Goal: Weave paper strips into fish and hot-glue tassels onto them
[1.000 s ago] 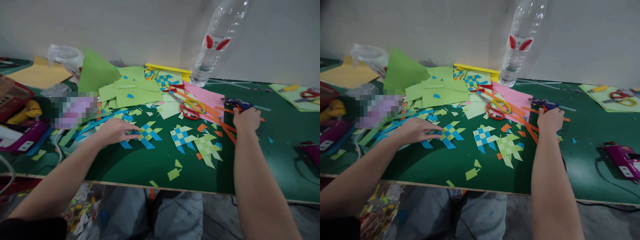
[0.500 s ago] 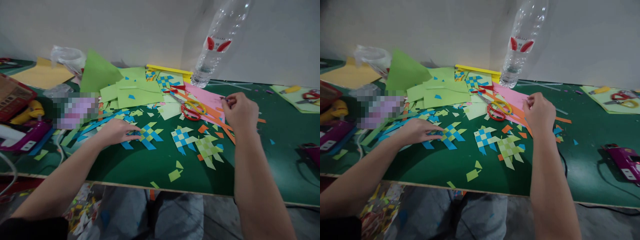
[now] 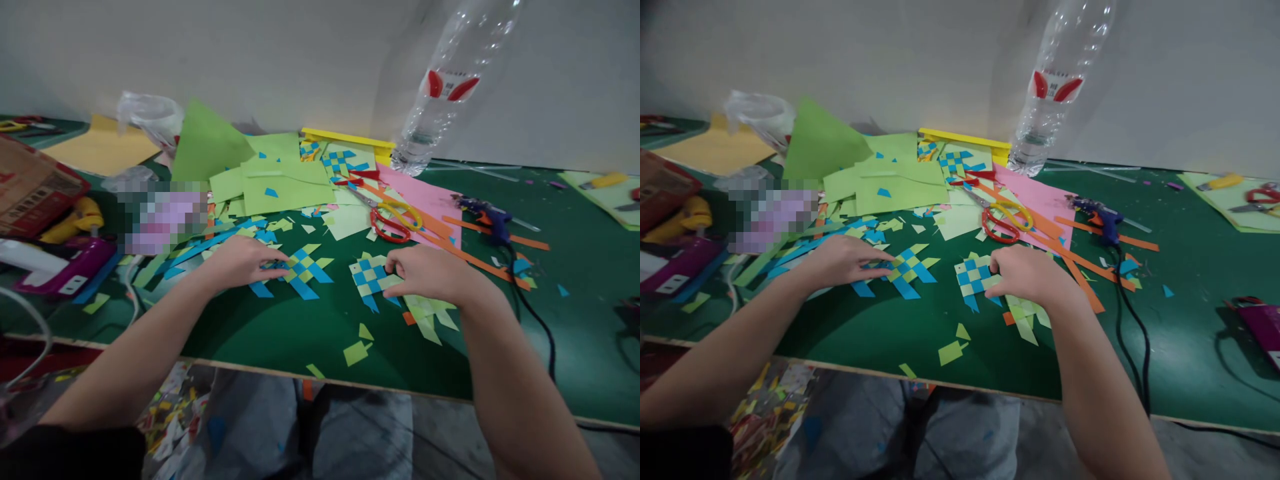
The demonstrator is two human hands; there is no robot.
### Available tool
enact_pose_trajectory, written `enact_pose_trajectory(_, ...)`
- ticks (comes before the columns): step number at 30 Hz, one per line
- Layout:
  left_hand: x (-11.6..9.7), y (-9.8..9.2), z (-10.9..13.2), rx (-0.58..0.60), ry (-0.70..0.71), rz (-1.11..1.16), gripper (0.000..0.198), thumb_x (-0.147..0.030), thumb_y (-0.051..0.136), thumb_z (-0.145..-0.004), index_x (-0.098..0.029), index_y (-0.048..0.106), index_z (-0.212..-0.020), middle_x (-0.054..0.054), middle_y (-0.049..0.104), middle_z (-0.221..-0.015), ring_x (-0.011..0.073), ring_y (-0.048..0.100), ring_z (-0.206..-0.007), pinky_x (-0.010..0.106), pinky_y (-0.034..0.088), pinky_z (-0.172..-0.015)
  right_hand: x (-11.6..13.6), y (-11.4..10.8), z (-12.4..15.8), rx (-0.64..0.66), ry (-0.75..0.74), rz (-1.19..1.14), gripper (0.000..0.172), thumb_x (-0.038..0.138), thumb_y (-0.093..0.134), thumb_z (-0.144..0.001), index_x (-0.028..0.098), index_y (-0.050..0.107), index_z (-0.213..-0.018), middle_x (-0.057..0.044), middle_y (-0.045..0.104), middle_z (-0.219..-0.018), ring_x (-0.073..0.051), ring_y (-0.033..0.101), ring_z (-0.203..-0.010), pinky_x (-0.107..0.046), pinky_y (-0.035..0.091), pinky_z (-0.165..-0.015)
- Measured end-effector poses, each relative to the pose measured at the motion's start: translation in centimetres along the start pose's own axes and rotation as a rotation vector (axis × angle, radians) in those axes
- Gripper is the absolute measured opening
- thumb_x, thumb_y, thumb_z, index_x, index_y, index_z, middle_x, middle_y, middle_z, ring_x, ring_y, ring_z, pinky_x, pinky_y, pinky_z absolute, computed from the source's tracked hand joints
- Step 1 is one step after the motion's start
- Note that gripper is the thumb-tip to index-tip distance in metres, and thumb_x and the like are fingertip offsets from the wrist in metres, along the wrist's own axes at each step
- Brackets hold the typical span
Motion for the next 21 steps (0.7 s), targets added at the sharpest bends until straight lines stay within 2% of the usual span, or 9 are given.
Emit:
enact_pose_trajectory(6, -0.09, -0.06, -0.03, 0.039, -0.017, -0.01, 0.044, -0.059, 0.048, -0.096, -0.027, 0.077, -0.101, 0.002, 0.078, -0.084, 0.0156, 0.068, -0.071, 0.027, 0.04, -0.061, 0.71, 0.2, -0.22, 0.017, -0.049, -0.018, 0.027, 0.042, 0.071, -0.072, 0.022, 0.067, -0.09, -0.001, 0.066, -0.08, -0.019, 0.059, -0.074, -0.027, 0.029, -0.054)
enact_pose_trajectory(11, 0.0, -0.02, -0.01, 0.074, -0.045, -0.011, 0.044, -0.06, 0.048, -0.095, -0.028, 0.077, -0.103, 0.002, 0.078, -0.086, 0.0157, 0.069, -0.074, 0.026, 0.04, -0.063, 0.58, 0.07, -0.28, -0.002, -0.153, -0.103, 0.016, 0.038, 0.064, -0.081, 0.022, 0.067, -0.082, 0.001, 0.062, -0.069, -0.014, 0.055, -0.062, -0.026, 0.03, -0.054)
enact_pose_trajectory(18, 0.03, 0.04, -0.07, 0.101, -0.058, -0.008, 0.04, -0.057, 0.049, -0.095, -0.028, 0.076, -0.105, 0.002, 0.078, -0.088, 0.0158, 0.069, -0.074, 0.026, 0.039, -0.062, 0.6, -0.24, -0.14, 0.055, -0.214, -0.23, 0.02, 0.039, 0.059, -0.086, 0.024, 0.071, -0.086, 0.002, 0.059, -0.064, -0.012, 0.052, -0.057, -0.026, 0.032, -0.053)
enact_pose_trajectory(21, 0.1, 0.07, -0.05, 0.096, -0.058, -0.021, 0.041, -0.057, 0.047, -0.096, -0.029, 0.076, -0.104, 0.001, 0.078, -0.088, 0.0149, 0.069, -0.073, 0.026, 0.04, -0.062, 1.08, -0.58, -0.26, -0.007, -0.236, -0.237, 0.021, 0.038, 0.055, -0.089, 0.022, 0.069, -0.088, 0.003, 0.057, -0.063, -0.012, 0.051, -0.058, -0.026, 0.032, -0.056)
Point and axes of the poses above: each hand's wrist, its own z-axis away from the middle knuckle, its own y-axis out of the palm, x = y × z, the point moved 5 cm from there along -z, towards the middle knuckle
